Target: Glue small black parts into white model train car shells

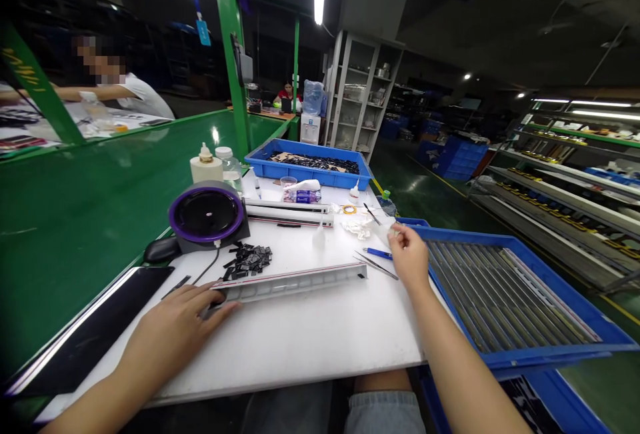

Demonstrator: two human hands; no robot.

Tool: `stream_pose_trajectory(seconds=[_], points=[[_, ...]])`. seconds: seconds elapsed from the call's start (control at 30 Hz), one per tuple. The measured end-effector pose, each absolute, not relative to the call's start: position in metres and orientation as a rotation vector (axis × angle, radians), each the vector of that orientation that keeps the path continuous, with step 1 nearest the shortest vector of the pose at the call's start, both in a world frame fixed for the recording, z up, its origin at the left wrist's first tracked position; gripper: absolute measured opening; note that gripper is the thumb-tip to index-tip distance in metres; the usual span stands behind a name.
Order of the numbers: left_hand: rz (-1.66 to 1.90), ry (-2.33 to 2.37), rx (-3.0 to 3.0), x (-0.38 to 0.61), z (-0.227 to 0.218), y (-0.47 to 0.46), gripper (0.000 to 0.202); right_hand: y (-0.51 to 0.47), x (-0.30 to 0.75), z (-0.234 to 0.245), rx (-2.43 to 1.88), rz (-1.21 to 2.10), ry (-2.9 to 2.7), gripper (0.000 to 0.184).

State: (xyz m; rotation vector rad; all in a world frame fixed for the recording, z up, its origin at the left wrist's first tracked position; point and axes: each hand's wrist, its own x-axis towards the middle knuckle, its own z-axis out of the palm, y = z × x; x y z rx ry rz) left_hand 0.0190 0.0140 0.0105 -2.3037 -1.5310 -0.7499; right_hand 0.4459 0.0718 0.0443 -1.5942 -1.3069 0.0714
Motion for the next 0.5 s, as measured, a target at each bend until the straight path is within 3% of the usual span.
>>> stream_pose_trajectory(seconds=[0.1,0.2,0.5], points=[[-0.758,-1.538,-2.283,0.021,0.011,0.014,0.036,0.033,0.423,0.028,-1.445,0.149,-1.679,0.033],[-0.740,-1.565,-2.233,0.024,0.013,0.010,0.035,0.015,0.411,0.014,-1.416,0.232,-1.896,0.045],[-0.682,-1.571,-2.194,0.030,0.017,0.003,0.035,0.015,0.412,0.003,-1.433,0.142,-1.895,0.038]])
